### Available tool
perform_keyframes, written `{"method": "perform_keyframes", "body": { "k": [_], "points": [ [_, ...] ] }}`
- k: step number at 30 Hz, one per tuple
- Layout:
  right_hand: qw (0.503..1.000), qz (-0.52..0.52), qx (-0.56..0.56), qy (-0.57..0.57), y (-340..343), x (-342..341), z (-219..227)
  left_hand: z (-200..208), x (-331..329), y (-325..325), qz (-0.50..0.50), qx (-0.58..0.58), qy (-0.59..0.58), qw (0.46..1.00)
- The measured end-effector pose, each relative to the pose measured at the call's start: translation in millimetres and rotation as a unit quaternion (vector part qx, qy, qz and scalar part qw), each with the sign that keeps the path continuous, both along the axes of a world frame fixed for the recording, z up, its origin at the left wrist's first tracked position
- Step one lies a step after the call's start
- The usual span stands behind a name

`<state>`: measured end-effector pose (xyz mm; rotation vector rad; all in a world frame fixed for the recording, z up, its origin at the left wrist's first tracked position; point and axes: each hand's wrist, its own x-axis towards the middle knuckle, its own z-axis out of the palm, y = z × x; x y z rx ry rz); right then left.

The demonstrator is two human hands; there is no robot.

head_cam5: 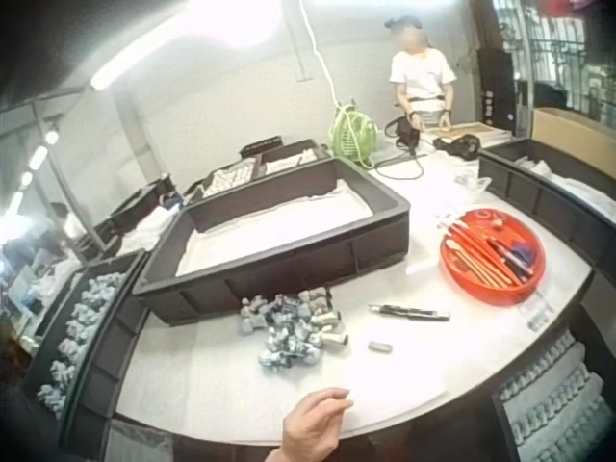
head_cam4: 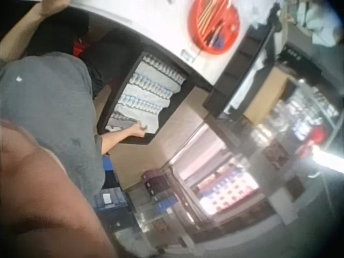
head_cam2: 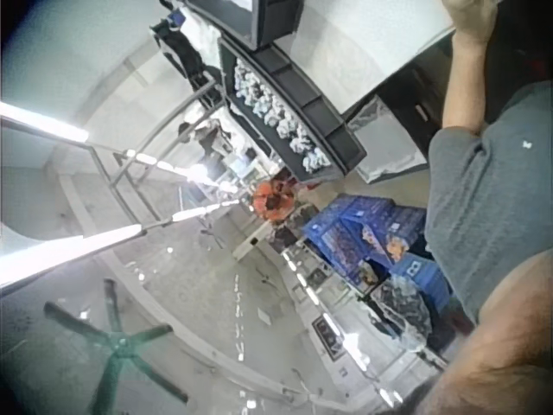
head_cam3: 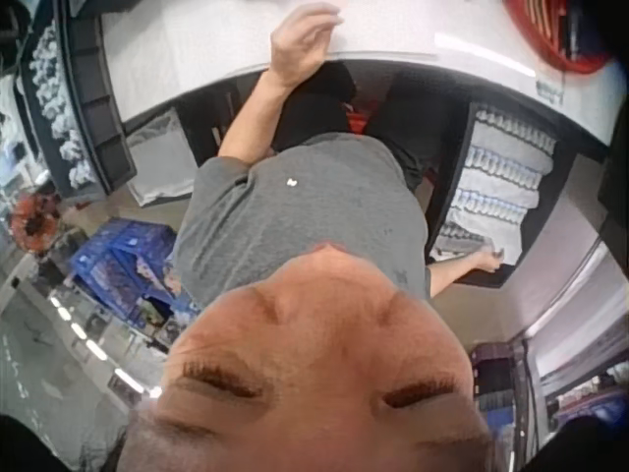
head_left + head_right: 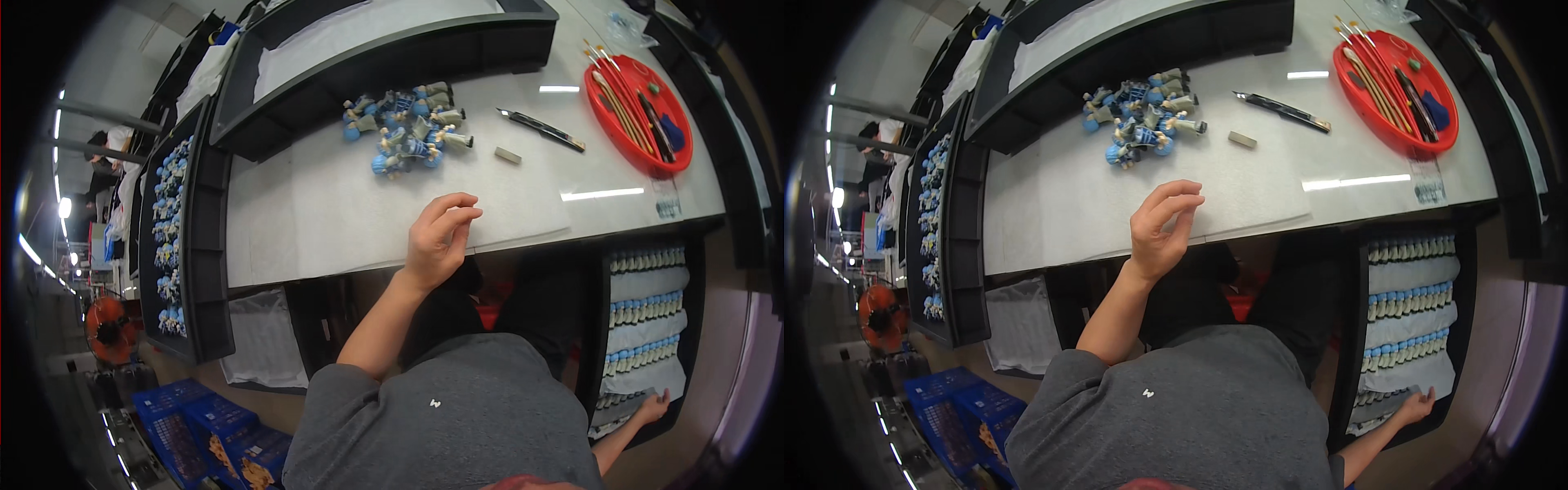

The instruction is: Assemble small plastic figurines and place them into a tray for packaging.

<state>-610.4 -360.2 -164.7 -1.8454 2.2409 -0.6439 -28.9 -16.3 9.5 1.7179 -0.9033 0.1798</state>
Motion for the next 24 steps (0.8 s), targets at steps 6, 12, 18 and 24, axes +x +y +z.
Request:
{"method": "perform_keyframes", "body": {
  "k": [6,12,18,24],
  "points": [
    [0.942,0.163,-0.223,-0.189,-1.3,148.2,108.2,4.0,53.6,25.7,0.278,0.073,-0.074,0.955],
    [0.822,0.397,-0.135,-0.387,48.5,329.1,142.3,7.0,70.3,52.2,0.169,0.130,0.074,0.974],
    [0.658,0.633,-0.003,-0.408,137.0,440.0,172.9,12.0,29.4,46.0,0.084,-0.117,0.198,0.970],
    [0.536,0.727,0.081,-0.422,184.3,516.6,193.2,5.4,20.9,15.6,0.022,-0.135,0.356,0.925]
  ]
}}
